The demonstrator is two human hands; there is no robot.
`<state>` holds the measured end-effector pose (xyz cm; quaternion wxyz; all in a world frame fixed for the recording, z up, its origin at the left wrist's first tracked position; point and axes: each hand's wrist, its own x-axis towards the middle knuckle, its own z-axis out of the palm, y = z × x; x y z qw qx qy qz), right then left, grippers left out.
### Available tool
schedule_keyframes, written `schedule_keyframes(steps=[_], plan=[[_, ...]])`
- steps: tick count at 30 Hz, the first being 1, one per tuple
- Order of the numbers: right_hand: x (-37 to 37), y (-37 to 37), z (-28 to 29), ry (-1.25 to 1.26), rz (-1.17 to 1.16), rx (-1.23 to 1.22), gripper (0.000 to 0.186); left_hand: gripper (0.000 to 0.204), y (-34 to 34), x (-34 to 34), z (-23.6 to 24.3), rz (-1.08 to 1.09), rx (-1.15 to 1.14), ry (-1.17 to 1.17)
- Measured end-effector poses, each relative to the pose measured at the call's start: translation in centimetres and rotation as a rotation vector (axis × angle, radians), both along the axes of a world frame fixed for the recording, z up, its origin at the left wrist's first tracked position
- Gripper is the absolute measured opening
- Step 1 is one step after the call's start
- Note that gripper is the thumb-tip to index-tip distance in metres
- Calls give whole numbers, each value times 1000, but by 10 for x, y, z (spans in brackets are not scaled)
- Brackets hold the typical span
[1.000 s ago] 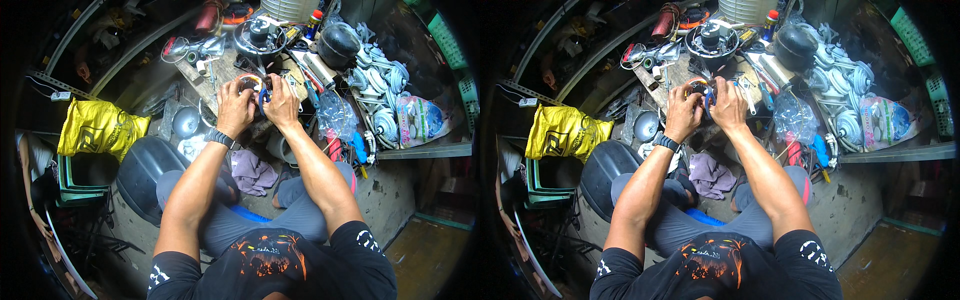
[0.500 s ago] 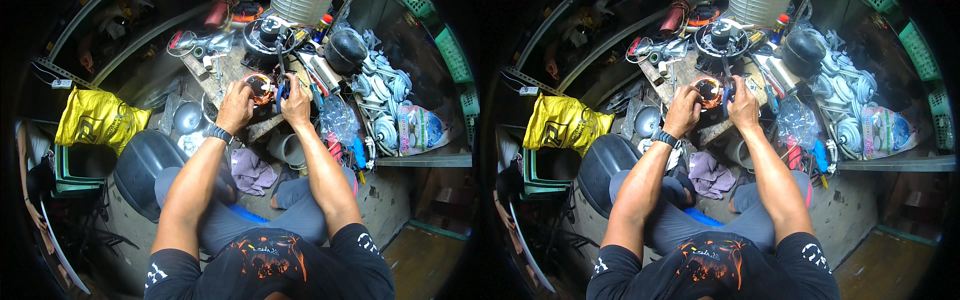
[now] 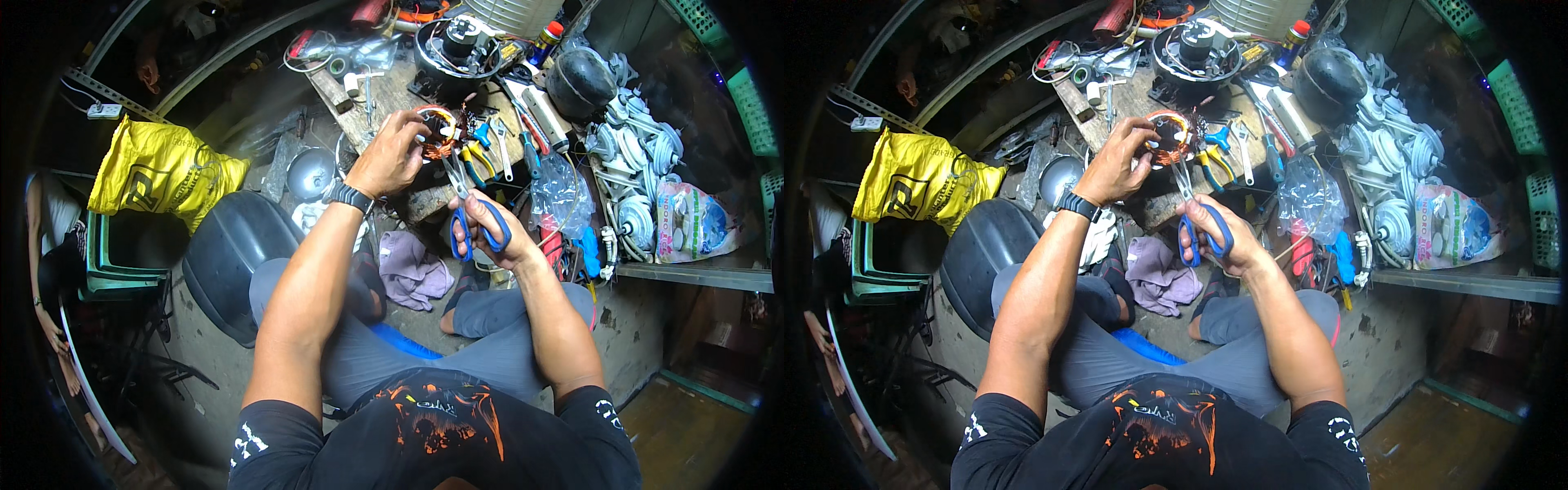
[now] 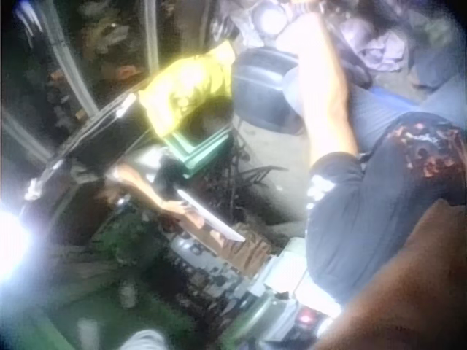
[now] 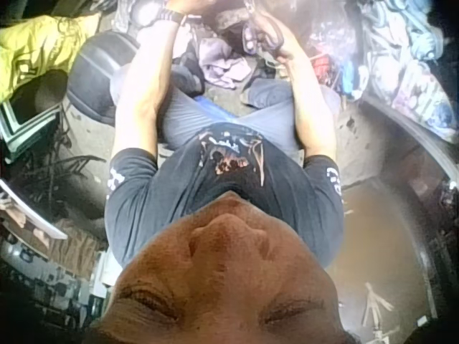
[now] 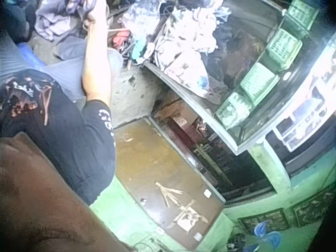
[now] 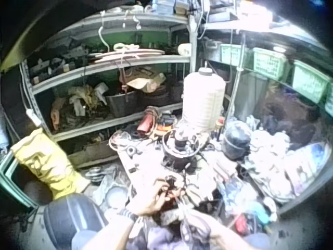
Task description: The person uses scissors to strip the insulation from multiple wires on an electrical coil while sitting at a cluttered workbench.
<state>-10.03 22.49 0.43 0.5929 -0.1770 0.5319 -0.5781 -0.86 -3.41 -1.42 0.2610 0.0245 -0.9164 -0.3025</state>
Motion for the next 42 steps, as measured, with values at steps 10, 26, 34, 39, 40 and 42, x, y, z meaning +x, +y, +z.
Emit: schedule_keyframes(steps=[10, 26, 34, 39, 40, 42], plan=[[-3, -7, -8, 84, 16, 65, 50, 54, -1, -2, 2, 14, -111, -94], [-7, -11, -7, -72, -44, 6, 55, 27, 4, -9, -1, 77, -99, -33], [-7, -15, 19, -192, -85, 160, 65, 18, 4, -7, -6, 89, -133, -33], [1, -27, -21, 195, -76, 73, 42, 17, 4, -11, -5, 76, -151, -18], [1, -34, -31, 262, -109, 56, 42, 17, 4, -11, -5, 76, -154, -21], [7, -40, -42, 489, -159, 133, 43, 18, 6, -9, -5, 67, -154, -41]])
